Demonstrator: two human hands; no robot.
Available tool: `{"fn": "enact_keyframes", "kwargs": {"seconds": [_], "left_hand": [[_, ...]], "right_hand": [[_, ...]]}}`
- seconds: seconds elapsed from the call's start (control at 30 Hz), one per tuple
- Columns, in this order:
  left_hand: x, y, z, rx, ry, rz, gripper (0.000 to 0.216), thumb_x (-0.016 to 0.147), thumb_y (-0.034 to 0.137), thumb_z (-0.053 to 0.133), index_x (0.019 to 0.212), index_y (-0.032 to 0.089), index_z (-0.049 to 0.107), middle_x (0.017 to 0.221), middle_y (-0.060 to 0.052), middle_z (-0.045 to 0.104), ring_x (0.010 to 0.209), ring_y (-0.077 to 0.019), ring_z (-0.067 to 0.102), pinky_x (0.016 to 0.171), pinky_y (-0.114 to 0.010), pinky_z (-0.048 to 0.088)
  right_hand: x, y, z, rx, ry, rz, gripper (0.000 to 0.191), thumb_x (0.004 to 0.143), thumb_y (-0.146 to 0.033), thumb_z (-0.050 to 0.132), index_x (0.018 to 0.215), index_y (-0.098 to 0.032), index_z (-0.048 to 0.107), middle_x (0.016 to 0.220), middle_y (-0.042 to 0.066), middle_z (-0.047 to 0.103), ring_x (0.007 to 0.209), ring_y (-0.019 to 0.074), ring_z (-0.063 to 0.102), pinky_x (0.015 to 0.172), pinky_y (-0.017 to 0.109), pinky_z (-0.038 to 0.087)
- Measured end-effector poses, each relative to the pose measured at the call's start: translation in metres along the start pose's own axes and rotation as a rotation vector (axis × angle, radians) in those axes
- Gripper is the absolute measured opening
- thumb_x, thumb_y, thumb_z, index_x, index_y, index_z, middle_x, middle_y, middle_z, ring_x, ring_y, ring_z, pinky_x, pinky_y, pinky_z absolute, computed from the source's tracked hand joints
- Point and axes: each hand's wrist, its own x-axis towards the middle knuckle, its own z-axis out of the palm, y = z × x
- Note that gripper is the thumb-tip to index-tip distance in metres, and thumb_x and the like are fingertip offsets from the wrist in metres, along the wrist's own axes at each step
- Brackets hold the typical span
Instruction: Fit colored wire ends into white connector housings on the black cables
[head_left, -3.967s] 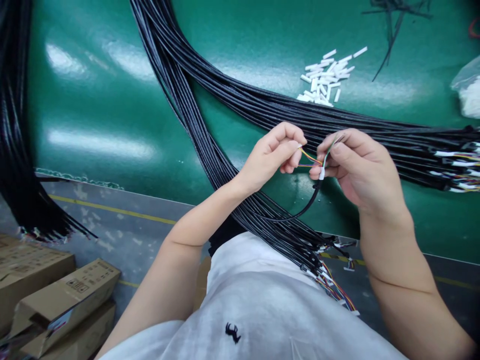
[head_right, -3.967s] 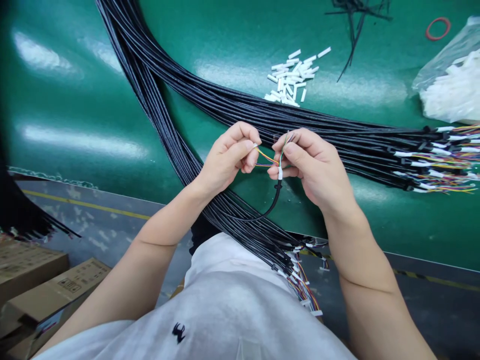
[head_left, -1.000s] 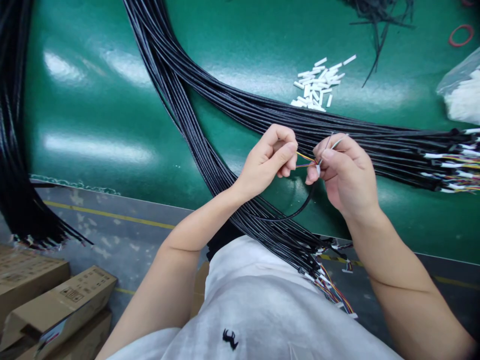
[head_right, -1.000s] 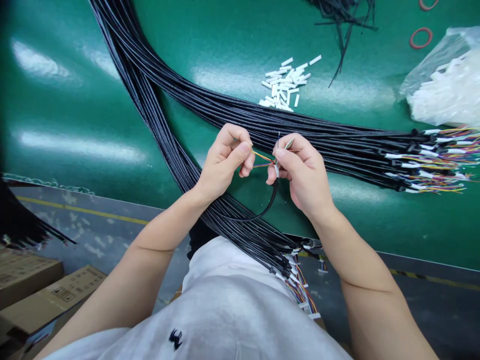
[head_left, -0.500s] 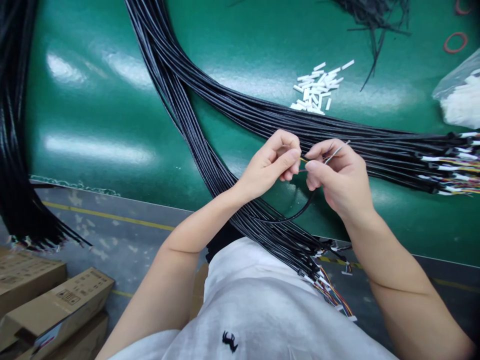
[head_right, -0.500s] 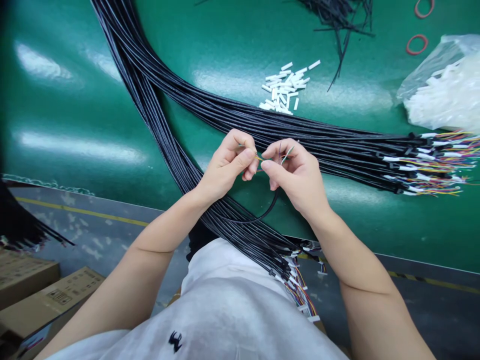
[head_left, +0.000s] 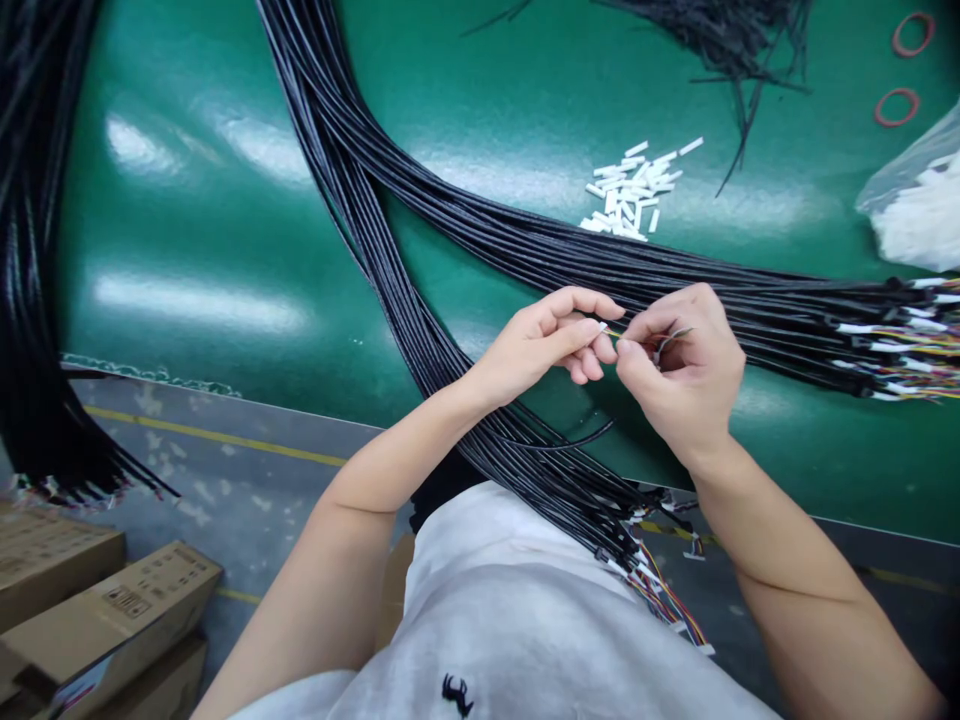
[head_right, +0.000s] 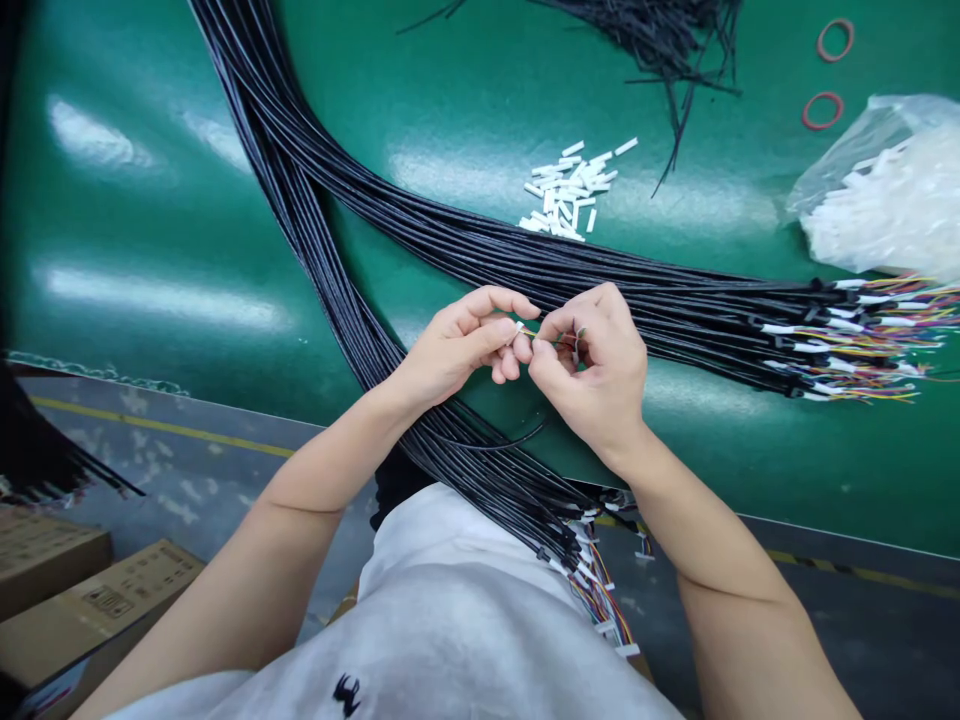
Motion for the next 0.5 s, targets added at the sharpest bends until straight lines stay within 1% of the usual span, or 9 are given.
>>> {"fn": "enact_keyframes", "kwargs": {"seconds": [0.13, 0.33, 0.5], "left_hand": [[0.0003, -0.0002, -0.0001, 0.005, -0.002, 0.018, 0.033, 0.092, 0.045, 0.073, 0.105, 0.017, 0.062, 0.080, 0.002, 0.073, 0.064, -0.0049, 0.067, 0.057, -0.014, 0.050], [0.0005, 0.0005, -0.0018, 0.014, -0.046, 0.008, 0.037, 0.090, 0.042, 0.077, 0.110, 0.015, 0.061, 0.083, 0.000, 0.074, 0.066, -0.0060, 0.069, 0.059, -0.014, 0.052], [-0.0001, 0.0009, -0.0020, -0.027, -0.049, -0.023, 0.036, 0.091, 0.042, 0.076, 0.111, 0.016, 0.060, 0.081, 0.001, 0.075, 0.063, -0.0058, 0.069, 0.055, -0.014, 0.050]], "right_hand": [[-0.0014, 0.0013, 0.0002, -0.013, -0.009, -0.038, 0.014, 0.079, -0.008, 0.066, 0.076, -0.021, 0.062, 0.081, 0.000, 0.053, 0.064, 0.0102, 0.048, 0.045, 0.023, 0.035], [-0.0009, 0.0025, -0.0016, 0.007, -0.005, -0.021, 0.015, 0.079, -0.006, 0.065, 0.075, -0.020, 0.062, 0.081, 0.000, 0.053, 0.066, 0.0100, 0.050, 0.048, 0.024, 0.037], [-0.0014, 0.0014, -0.0003, -0.016, 0.007, -0.025, 0.016, 0.077, -0.005, 0.064, 0.074, -0.020, 0.060, 0.081, 0.000, 0.052, 0.063, 0.0087, 0.047, 0.047, 0.023, 0.035]]}}
